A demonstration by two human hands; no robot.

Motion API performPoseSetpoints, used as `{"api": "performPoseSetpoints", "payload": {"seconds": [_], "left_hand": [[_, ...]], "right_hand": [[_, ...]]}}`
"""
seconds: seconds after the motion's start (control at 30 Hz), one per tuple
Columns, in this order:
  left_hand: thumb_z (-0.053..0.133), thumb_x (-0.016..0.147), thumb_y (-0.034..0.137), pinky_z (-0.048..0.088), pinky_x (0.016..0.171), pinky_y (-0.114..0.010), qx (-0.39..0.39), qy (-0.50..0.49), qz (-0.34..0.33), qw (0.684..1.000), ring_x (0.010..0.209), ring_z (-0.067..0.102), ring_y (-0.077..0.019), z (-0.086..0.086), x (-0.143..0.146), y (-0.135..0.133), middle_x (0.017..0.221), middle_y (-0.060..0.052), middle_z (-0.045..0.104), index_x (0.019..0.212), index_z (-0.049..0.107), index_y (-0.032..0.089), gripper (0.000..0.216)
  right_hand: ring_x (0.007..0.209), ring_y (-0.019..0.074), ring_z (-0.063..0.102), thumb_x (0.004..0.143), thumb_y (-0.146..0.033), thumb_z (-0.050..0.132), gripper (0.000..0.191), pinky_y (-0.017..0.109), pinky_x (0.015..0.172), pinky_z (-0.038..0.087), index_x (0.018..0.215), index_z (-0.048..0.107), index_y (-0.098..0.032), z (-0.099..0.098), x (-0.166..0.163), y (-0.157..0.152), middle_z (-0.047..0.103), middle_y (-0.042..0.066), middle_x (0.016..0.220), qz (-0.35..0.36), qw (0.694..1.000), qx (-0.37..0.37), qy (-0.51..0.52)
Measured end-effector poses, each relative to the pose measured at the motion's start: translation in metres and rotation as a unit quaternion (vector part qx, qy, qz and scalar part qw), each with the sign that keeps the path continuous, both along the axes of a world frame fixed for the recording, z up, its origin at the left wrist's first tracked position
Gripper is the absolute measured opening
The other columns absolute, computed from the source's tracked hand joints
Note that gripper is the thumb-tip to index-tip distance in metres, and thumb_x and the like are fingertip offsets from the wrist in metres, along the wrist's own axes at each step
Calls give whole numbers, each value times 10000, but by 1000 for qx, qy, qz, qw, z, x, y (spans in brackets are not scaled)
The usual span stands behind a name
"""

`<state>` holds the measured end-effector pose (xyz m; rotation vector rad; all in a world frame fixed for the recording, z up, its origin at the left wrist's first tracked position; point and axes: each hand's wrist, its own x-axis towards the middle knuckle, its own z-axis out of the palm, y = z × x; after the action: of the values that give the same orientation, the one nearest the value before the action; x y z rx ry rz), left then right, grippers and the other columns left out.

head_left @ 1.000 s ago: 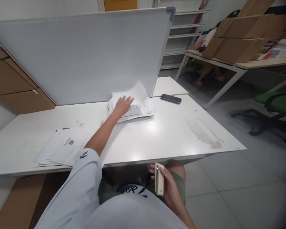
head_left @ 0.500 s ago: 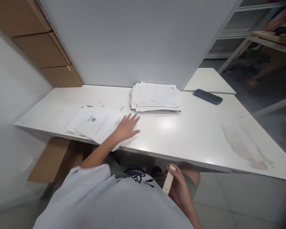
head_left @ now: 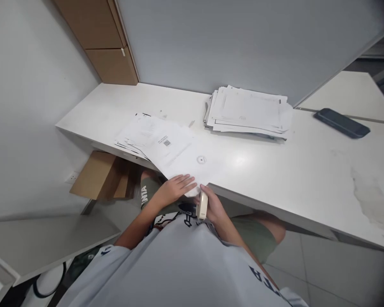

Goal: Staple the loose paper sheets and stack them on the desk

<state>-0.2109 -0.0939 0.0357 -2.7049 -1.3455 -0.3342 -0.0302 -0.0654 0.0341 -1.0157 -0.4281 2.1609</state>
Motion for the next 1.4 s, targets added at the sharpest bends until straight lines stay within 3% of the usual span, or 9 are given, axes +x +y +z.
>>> {"api": "performPoseSetpoints", "payload": {"seconds": [0.13, 0.3, 0.43, 0.73, 1.03, 1.1, 1.2, 1.3, 1.4], "left_hand": [[458, 932, 182, 253, 1210, -439, 29, 15, -22, 999, 1486, 218, -225, 10, -12, -3, 1544, -55, 389, 1493, 335, 203, 574], [521, 805, 208, 156, 1207, -541, -33, -30, 222, 974, 1503, 48, -343, 16, -80, 40, 1610, -198, 149, 1544, 73, 36, 882], [521, 813, 259, 151, 1194, -560, -102, -30, 236, 966, 1470, 212, -350, 15, -108, 64, 1588, -166, 258, 1530, 224, 103, 791], [421, 977, 298, 441, 887, -388, 15, -10, 87, 996, 972, 580, -229, 12, -41, 42, 1068, -98, 669, 1182, 620, 171, 313], [281, 1026, 220, 491, 784, -343, 169, -139, 350, 911, 897, 634, -199, 5, -17, 52, 913, -109, 669, 1017, 624, 156, 349], [278, 1026, 215, 499, 881, -367, 127, -130, 297, 938, 1019, 634, -200, 14, 2, 55, 1015, -117, 682, 1078, 629, 160, 359], [288, 1025, 212, 455, 1037, -375, 15, -51, 43, 998, 1237, 549, -167, 25, 40, 56, 1232, -70, 651, 1126, 642, 209, 369], [250, 1025, 179, 363, 1147, -314, -52, 19, -140, 989, 1367, 428, -111, 27, 73, 54, 1396, 15, 556, 1146, 648, 259, 423], [237, 1008, 119, 368, 1137, -280, -69, 74, -175, 979, 1366, 435, -105, 21, 83, 51, 1440, 44, 518, 1149, 654, 265, 464]], "right_hand": [[507, 106, 521, 542, -340, 864, 360, 223, 441, 443, 782, 652, -176, -3, 12, -6, 632, -21, 643, -17, 997, -1, -75], [617, 152, 616, 558, -347, 840, 406, 252, 524, 497, 885, 654, -195, -5, 25, -11, 700, -3, 763, -92, 984, 42, -144], [787, 189, 672, 556, -357, 831, 446, 271, 667, 547, 932, 654, -197, -7, 42, -17, 719, 16, 833, -172, 960, 72, -210], [818, 172, 631, 578, -361, 806, 409, 258, 672, 545, 925, 655, -206, -15, 115, -36, 686, -4, 909, -233, 928, 52, -285], [612, 184, 590, 452, -371, 846, 451, 308, 492, 471, 827, 656, -207, -18, 204, -37, 683, 28, 802, -141, 921, -3, -364], [570, 204, 588, 439, -393, 858, 462, 329, 462, 457, 817, 666, -212, -14, 210, -33, 693, 45, 769, -107, 922, -16, -372], [542, 225, 587, 425, -400, 868, 476, 353, 447, 444, 812, 675, -202, -11, 209, -22, 716, 91, 791, -67, 924, -18, -376], [600, 267, 623, 422, -396, 875, 480, 392, 494, 474, 821, 692, -202, -11, 202, -11, 726, 129, 841, -45, 931, -20, -361], [759, 340, 669, 446, -415, 859, 442, 459, 605, 515, 820, 702, -238, -11, 197, -3, 727, 143, 895, -54, 942, -2, -332]]}}
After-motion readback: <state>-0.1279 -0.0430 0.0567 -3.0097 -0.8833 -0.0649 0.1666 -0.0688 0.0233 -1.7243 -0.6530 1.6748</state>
